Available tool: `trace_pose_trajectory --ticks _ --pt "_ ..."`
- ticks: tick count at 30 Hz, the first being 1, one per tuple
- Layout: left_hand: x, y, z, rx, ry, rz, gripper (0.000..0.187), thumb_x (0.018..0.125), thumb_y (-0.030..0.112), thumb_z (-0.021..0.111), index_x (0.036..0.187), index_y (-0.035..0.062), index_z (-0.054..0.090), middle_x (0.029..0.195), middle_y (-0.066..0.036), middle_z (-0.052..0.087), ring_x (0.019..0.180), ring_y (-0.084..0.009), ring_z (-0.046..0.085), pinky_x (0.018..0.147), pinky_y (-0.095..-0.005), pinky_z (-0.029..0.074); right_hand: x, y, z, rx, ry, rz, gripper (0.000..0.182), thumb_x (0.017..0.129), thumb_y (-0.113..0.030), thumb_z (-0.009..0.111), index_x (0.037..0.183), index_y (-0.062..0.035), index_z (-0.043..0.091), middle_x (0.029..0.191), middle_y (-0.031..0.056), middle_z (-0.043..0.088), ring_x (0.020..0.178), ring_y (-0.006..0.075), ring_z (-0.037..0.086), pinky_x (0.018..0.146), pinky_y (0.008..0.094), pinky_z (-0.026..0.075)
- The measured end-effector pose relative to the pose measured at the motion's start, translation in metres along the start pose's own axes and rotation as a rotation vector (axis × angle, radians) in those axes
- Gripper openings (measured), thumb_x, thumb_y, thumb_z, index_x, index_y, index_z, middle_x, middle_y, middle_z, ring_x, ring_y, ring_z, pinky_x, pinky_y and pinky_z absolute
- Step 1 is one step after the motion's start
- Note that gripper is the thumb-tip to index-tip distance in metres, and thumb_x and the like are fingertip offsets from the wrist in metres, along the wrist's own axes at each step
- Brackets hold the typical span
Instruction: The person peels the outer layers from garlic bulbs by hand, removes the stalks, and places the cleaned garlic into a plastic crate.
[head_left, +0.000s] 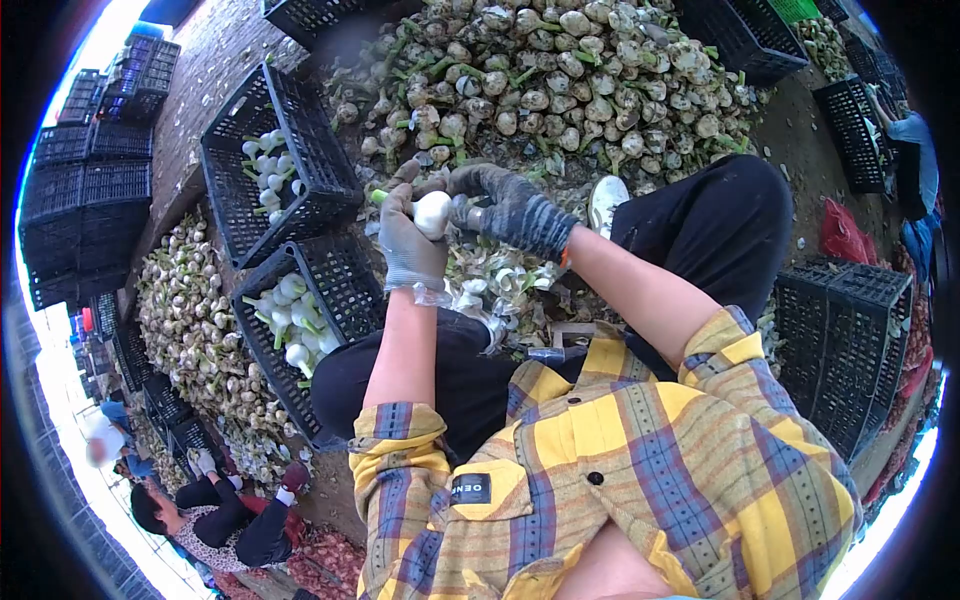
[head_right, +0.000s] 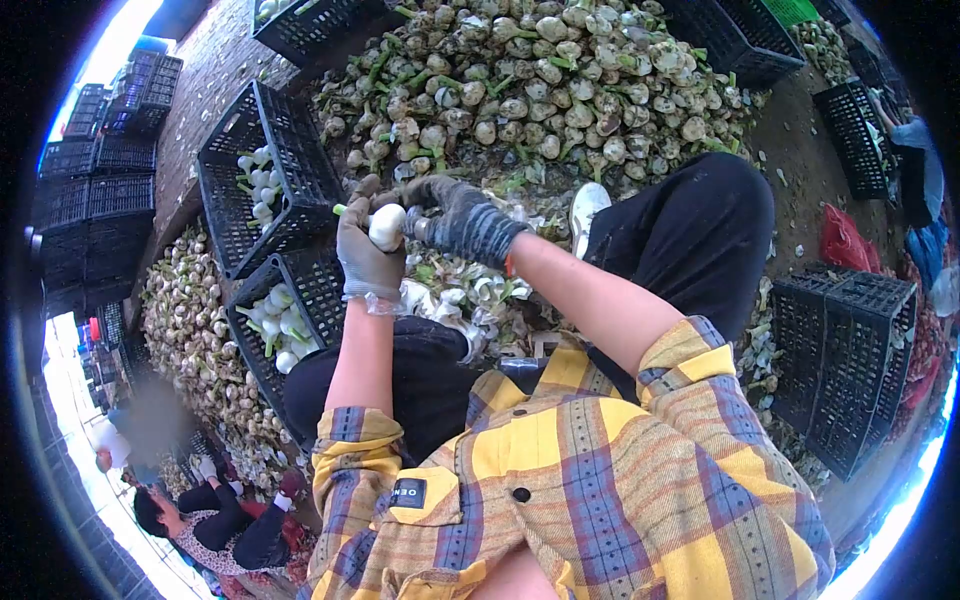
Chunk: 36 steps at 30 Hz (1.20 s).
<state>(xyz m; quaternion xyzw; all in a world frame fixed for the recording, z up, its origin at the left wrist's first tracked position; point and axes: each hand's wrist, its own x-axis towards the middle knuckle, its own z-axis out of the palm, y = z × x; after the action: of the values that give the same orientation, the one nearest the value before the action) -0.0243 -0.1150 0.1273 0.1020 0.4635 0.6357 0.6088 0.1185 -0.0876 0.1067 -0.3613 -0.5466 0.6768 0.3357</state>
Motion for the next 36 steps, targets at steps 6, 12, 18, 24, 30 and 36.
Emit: trace_pose_trajectory --ticks 6,12,18,24,30,36 --pt "0.007 0.001 -0.018 -0.065 0.022 0.007 0.033 0.089 0.016 0.035 0.116 0.0031 0.048 0.087 -0.012 0.062 0.079 -0.0225 0.061 0.075 -0.0360 0.053 -0.028 -0.021 0.016 -0.062 -0.431 0.163 0.016 0.075 -0.013 0.063 0.086 -0.0020 0.062 0.074 0.0068 0.063 0.065 0.0146 0.059 0.063 0.0286 0.050" --pt "0.003 0.002 -0.027 -0.024 0.023 0.059 0.034 0.091 0.017 0.034 0.119 0.0000 0.047 0.088 -0.011 0.062 0.080 -0.0189 0.061 0.072 -0.0331 0.053 -0.019 -0.013 0.013 -0.062 0.007 0.372 0.023 0.078 -0.022 0.062 0.089 -0.0021 0.062 0.079 0.0110 0.065 0.071 0.0174 0.060 0.069 0.0306 0.049" --pt "0.000 -0.001 -0.027 -0.031 0.178 -0.158 0.033 0.089 0.022 0.038 0.115 0.0043 0.047 0.083 -0.014 0.061 0.076 -0.0295 0.061 0.064 -0.0418 0.053 -0.023 -0.010 0.022 -0.494 -0.517 0.200 0.033 0.080 -0.033 0.057 0.095 -0.0044 0.063 0.087 0.0171 0.064 0.081 0.0292 0.062 0.075 0.0364 0.048" --pt "0.024 0.097 -0.068 -0.517 0.253 0.058 0.044 0.088 0.031 0.036 0.109 -0.0063 0.046 0.099 -0.024 0.056 0.090 -0.0342 0.058 0.077 -0.0466 0.053 -0.014 0.040 -0.013 -0.771 -0.453 0.247 0.041 0.078 -0.038 0.053 0.099 -0.0037 0.063 0.095 0.0210 0.063 0.090 0.0363 0.059 0.082 0.0412 0.046" --pt "0.010 0.162 -0.046 -0.488 0.185 0.290 0.045 0.089 0.032 0.039 0.109 -0.0081 0.045 0.105 -0.024 0.055 0.099 -0.0349 0.055 0.084 -0.0469 0.052 0.045 0.049 -0.081 -0.800 0.030 0.254 0.040 0.075 -0.037 0.055 0.099 -0.0061 0.063 0.096 0.0187 0.064 0.088 0.0337 0.061 0.081 0.0369 0.047" --pt "0.016 0.060 -0.008 -0.299 0.203 -0.127 0.027 0.091 0.028 0.042 0.099 0.0047 0.052 0.097 -0.013 0.060 0.092 -0.0276 0.059 0.074 -0.0398 0.053 0.105 0.025 -0.195 -0.955 0.739 0.422 0.059 0.073 -0.039 0.059 0.118 -0.0010 0.050 0.115 0.0237 0.055 0.106 0.0352 0.054 0.092 0.0375 0.043"
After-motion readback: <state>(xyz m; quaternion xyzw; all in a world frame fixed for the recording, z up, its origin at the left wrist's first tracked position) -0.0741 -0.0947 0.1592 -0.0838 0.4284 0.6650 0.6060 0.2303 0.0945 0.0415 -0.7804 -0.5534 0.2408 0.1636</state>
